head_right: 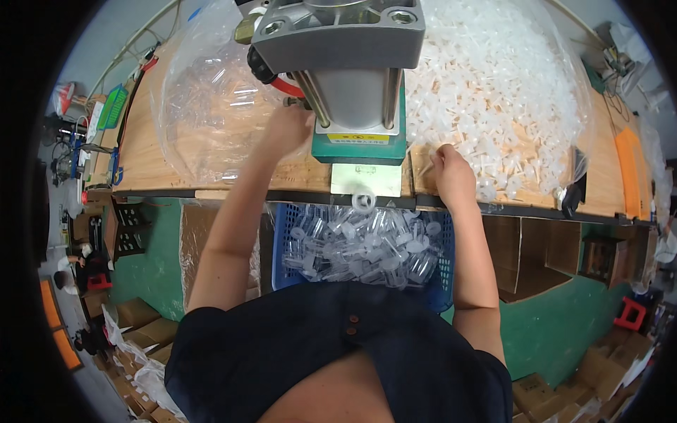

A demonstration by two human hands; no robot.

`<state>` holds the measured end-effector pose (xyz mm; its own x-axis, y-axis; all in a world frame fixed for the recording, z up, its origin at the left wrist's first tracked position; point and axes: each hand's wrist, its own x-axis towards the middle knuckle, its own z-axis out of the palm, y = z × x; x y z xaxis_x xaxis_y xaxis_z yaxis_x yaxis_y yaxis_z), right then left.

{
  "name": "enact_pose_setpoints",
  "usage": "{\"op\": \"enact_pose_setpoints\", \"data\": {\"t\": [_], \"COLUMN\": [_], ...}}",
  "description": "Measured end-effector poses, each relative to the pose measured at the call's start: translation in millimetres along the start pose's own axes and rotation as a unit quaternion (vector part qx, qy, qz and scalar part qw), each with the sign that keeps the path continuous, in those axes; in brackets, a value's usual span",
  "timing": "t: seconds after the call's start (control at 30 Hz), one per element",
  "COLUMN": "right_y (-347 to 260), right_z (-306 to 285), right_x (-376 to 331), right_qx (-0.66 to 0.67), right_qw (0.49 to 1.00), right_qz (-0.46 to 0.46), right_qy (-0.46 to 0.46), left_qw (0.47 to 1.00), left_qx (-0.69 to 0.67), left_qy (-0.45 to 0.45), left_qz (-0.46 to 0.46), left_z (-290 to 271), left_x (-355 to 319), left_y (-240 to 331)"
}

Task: Assembling small plastic tubes and caps using a pneumatic press machine.

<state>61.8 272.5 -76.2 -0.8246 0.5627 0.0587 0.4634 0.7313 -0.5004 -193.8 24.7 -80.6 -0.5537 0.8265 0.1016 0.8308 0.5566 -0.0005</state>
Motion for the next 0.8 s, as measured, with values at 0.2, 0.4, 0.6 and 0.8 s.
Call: {"op": "enact_pose_setpoints", "data": {"t": [0.2, 0.4, 0.6, 0.8], "right_y": [-18, -64, -73, -25], "right_z": [-16, 9, 15, -14], "right_x": [-25, -47, -35, -30], "right_qx": [0.521, 0.632, 0.416, 0.062], "right_qw": [0.849, 0.759, 0.897, 0.983], "right_qz": [0.055, -0.087, -0.122, -0.108], "right_qy": [-0.064, -0.132, -0.092, 0.132], "left_qw": [0.992, 0.938, 0.862, 0.832], "left_qx": [-0.083, -0.304, -0.486, -0.535], "left_qy": [0.088, 0.159, 0.127, 0.034], "left_qz": [0.026, 0.047, -0.063, -0.143], "left_z": [3, -18, -1, 10], "left_x": [-13, -74, -66, -58], "left_y": [-2, 111, 129, 128]}}
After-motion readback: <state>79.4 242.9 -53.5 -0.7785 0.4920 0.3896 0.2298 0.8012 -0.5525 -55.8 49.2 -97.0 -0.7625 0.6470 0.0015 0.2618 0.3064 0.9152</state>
